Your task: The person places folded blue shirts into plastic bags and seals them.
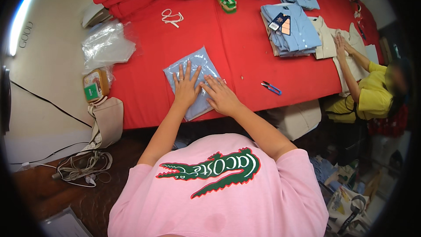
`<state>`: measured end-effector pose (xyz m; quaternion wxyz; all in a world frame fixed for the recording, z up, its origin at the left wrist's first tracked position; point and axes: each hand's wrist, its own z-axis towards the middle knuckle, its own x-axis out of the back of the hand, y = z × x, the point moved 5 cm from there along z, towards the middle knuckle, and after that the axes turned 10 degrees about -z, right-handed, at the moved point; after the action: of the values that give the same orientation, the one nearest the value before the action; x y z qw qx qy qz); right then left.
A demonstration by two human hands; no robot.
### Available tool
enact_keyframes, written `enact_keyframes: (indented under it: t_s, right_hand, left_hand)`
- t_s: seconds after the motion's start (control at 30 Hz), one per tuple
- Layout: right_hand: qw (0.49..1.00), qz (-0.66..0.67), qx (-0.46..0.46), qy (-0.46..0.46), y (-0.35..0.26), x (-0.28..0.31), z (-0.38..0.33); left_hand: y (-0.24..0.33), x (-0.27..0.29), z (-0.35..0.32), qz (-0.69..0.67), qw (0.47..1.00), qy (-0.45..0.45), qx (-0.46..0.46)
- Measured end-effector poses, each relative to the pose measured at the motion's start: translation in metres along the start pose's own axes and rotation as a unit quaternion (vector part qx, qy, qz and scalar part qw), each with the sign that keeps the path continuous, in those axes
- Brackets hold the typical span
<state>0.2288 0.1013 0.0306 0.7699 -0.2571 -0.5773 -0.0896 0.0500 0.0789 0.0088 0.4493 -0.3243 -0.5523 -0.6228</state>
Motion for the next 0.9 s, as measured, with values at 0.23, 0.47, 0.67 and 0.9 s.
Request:
enact_keyframes:
  t_s: [0.23,0.47,0.67,0.9]
  right_hand:
    - [0.997,0.003,0.051,-0.057,0.015,0.014,-0.061]
    - [0.981,-0.142,0.128,-0.016,0.020,-0.007,-0.044]
    - [0.994,0.031,0.081,0.067,0.012,0.038,-0.002]
    - [0.924,0.382,-0.017,0.023,-0.029,0.139,0.025]
  left_hand:
    - [-0.009,-0.018,-0.011,0.004,1.000,-0.008,0.005]
    - [-0.016,-0.004,-0.002,-0.064,0.995,-0.077,0.019]
    - [0.059,0.061,-0.067,-0.154,0.986,-0.056,0.019]
    - [0.040,0.145,-0.082,-0.211,0.976,0.034,0.049]
